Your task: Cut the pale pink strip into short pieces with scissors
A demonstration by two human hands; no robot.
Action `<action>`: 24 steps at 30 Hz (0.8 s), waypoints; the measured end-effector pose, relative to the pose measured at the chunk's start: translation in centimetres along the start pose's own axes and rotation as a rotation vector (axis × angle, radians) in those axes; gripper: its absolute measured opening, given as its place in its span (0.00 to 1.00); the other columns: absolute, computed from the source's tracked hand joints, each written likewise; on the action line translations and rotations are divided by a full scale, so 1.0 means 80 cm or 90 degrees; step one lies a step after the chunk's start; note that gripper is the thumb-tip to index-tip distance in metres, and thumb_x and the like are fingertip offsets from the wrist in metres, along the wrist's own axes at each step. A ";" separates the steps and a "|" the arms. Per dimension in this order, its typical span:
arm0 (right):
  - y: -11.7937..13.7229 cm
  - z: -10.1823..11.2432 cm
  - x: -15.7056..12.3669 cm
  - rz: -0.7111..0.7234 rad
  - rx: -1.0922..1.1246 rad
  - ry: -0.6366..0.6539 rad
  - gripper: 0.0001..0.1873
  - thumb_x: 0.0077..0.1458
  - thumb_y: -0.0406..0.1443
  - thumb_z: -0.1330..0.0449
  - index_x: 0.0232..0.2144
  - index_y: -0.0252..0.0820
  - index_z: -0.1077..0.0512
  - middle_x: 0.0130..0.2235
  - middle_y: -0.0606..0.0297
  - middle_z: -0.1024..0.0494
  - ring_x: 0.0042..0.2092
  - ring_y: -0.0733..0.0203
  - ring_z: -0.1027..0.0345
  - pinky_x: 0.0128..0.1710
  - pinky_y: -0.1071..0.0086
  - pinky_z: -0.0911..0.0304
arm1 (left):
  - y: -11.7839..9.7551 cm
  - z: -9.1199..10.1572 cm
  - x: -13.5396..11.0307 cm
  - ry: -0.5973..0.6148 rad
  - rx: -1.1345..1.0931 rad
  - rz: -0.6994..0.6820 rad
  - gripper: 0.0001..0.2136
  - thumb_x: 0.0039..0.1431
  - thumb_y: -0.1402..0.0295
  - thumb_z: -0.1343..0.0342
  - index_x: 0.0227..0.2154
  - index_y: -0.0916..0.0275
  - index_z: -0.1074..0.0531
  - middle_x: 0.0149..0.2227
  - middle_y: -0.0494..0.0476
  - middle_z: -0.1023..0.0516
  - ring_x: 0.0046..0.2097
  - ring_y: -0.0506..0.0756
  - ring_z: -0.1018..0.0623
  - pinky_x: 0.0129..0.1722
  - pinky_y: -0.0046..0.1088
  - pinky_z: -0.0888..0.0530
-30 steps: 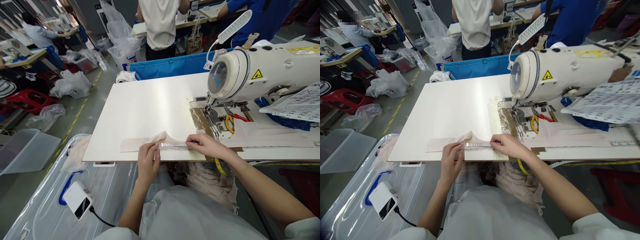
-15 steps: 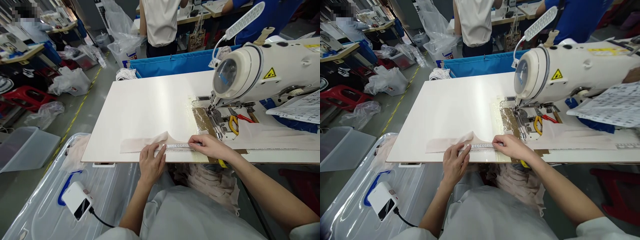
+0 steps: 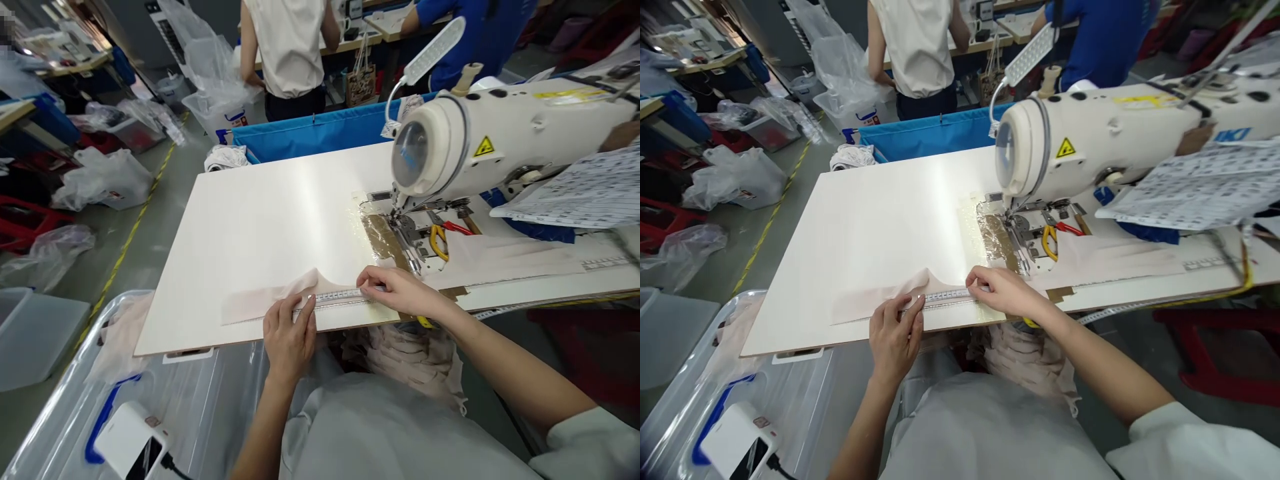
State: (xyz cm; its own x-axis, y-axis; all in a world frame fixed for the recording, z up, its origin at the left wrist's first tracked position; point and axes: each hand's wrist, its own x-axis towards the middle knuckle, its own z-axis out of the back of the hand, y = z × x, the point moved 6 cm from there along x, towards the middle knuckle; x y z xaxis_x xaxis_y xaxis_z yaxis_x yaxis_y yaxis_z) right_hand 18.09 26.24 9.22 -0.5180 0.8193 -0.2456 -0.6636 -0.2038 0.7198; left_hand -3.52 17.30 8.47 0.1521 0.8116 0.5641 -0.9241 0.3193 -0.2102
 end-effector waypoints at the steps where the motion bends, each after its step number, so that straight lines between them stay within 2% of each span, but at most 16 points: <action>1: 0.000 0.002 -0.002 -0.004 0.010 -0.011 0.14 0.62 0.43 0.48 0.41 0.41 0.29 0.31 0.66 0.27 0.31 0.59 0.36 0.30 0.71 0.48 | 0.000 0.001 0.001 -0.003 0.002 -0.004 0.13 0.65 0.73 0.45 0.50 0.58 0.23 0.50 0.62 0.24 0.51 0.61 0.27 0.53 0.41 0.31; 6: 0.005 0.010 -0.007 -0.028 -0.059 -0.031 0.05 0.63 0.34 0.45 0.37 0.39 0.29 0.35 0.64 0.25 0.36 0.58 0.33 0.32 0.72 0.48 | -0.002 0.002 0.003 -0.017 0.010 -0.027 0.12 0.64 0.73 0.44 0.49 0.59 0.23 0.49 0.63 0.24 0.49 0.61 0.27 0.50 0.40 0.30; 14: 0.016 0.006 -0.006 -0.054 -0.182 0.009 0.05 0.66 0.29 0.44 0.42 0.38 0.28 0.36 0.64 0.23 0.37 0.58 0.32 0.29 0.70 0.51 | 0.000 0.003 0.004 -0.021 0.017 -0.046 0.12 0.64 0.73 0.44 0.49 0.58 0.23 0.48 0.62 0.25 0.48 0.61 0.27 0.48 0.40 0.30; 18: 0.015 0.005 -0.005 -0.055 -0.215 0.019 0.07 0.65 0.29 0.44 0.45 0.38 0.29 0.37 0.63 0.22 0.38 0.57 0.31 0.29 0.70 0.51 | -0.003 0.008 0.002 -0.024 -0.015 -0.055 0.14 0.64 0.75 0.44 0.51 0.59 0.25 0.49 0.65 0.26 0.49 0.61 0.27 0.51 0.42 0.31; 21: 0.016 0.006 -0.004 -0.047 -0.237 0.029 0.08 0.65 0.30 0.43 0.46 0.39 0.29 0.39 0.63 0.22 0.40 0.56 0.29 0.29 0.69 0.51 | -0.025 0.010 0.009 -0.056 -0.062 -0.078 0.21 0.64 0.76 0.45 0.59 0.59 0.31 0.54 0.68 0.28 0.56 0.65 0.29 0.57 0.48 0.34; 24: 0.018 0.008 -0.004 -0.048 -0.253 0.028 0.09 0.65 0.31 0.43 0.47 0.40 0.29 0.41 0.63 0.21 0.43 0.54 0.29 0.29 0.68 0.51 | -0.070 -0.001 0.022 -0.031 -0.145 -0.150 0.28 0.65 0.77 0.47 0.67 0.60 0.42 0.56 0.68 0.28 0.59 0.65 0.31 0.61 0.50 0.35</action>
State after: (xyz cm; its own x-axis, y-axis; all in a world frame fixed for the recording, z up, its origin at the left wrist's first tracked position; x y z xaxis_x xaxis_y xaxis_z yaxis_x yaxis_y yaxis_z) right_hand 17.67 26.07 10.76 -0.4766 0.8179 -0.3224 -0.8533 -0.3421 0.3936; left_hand 1.93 16.99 10.57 0.3305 0.6798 0.6547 -0.7627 0.6010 -0.2390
